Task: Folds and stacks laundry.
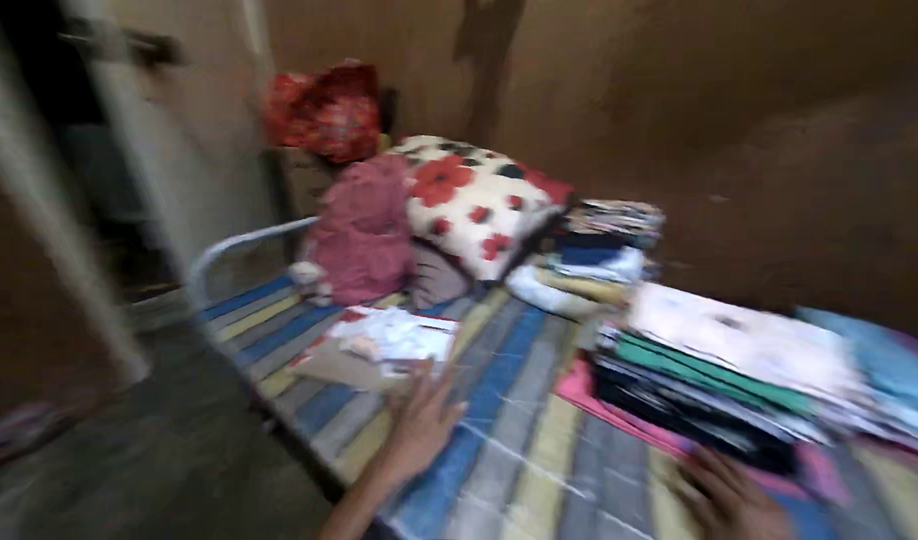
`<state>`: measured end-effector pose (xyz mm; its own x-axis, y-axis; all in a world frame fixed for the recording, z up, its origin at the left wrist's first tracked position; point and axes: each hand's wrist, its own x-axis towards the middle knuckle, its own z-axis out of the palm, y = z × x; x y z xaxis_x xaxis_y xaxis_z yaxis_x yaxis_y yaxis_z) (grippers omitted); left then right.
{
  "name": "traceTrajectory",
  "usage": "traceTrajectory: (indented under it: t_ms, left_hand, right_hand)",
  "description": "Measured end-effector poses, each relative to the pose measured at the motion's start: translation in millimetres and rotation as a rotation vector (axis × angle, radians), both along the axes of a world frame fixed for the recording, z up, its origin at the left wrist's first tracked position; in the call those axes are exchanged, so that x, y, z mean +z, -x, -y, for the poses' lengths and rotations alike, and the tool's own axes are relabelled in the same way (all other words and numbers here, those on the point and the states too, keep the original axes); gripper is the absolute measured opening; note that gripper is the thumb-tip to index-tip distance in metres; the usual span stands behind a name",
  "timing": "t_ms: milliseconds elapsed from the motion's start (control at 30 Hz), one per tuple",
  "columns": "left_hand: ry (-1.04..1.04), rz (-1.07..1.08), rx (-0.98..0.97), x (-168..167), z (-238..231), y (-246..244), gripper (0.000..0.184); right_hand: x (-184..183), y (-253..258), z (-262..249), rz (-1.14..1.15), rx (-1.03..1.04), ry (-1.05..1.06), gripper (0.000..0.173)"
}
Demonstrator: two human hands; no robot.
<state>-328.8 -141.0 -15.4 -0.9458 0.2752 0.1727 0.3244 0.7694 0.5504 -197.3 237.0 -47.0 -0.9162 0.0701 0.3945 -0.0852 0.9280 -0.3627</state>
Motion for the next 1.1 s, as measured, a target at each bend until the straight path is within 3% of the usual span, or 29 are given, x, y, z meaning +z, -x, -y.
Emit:
traceTrajectory:
  t_ms: [67, 133, 267, 433, 533, 633, 767, 833, 933, 1100]
  left_hand:
    - [0.073, -0.017, -0.117, -9.9, -14.5, -14.9, 0.057]
    - [0.157, -0.058, -0.253, -15.6, -30.7, -20.4, 0.057]
    - [0.32, 0.027, -0.495, 8.8, -61.6, -16.4, 0.058]
    - [0.365, 0.138, -0.631, 32.8, -110.9, 5.6, 0.058]
    - [0.368, 0.134, -0.678, 31.0, -154.9, 14.4, 0.061]
    - [0.375, 0.084, -0.711, 22.8, -200.8, 6.8, 0.062]
    - [0.341, 0.114, -0.771, 23.0, -247.1, -39.2, 0.06]
    - [0.315, 0.08, -0.802, 15.3, -264.4, -59.8, 0.06]
    - [0.317, 0.09, -0.821, 5.5, -284.2, -92.1, 0.06]
    - [0.406, -0.006, -0.758, -13.4, -316.0, -121.6, 0.07]
  right_hand:
    - [-1.1, -2.1, 5.3, 0.031, -0.099, 0.003, 0.037]
    - [10.1, -7.0, 7.1, 0.247, -0.146, 0.027, 0.047]
    - [19.7, -22.5, -8.2, 0.451, -0.166, 0.013, 0.06]
    - [22.1, -85.2, -71.5, 0.557, -0.425, 0.039, 0.068]
    - [23.2, -131.3, -94.2, 0.571, -0.593, 0.059, 0.067]
    - [19.7, -164.4, -80.1, 0.564, -0.662, 0.06, 0.069]
    - [16.6, -205.0, -38.0, 0.544, -0.597, 0.056, 0.075]
    - [17.7, -220.2, -42.8, 0.549, -0.598, 0.061, 0.072]
    - [24.1, -220.3, -78.9, 0.573, -0.665, 0.072, 0.072]
    - [26.1, -174.6, -118.0, 0.557, -0.723, 0.079, 0.072]
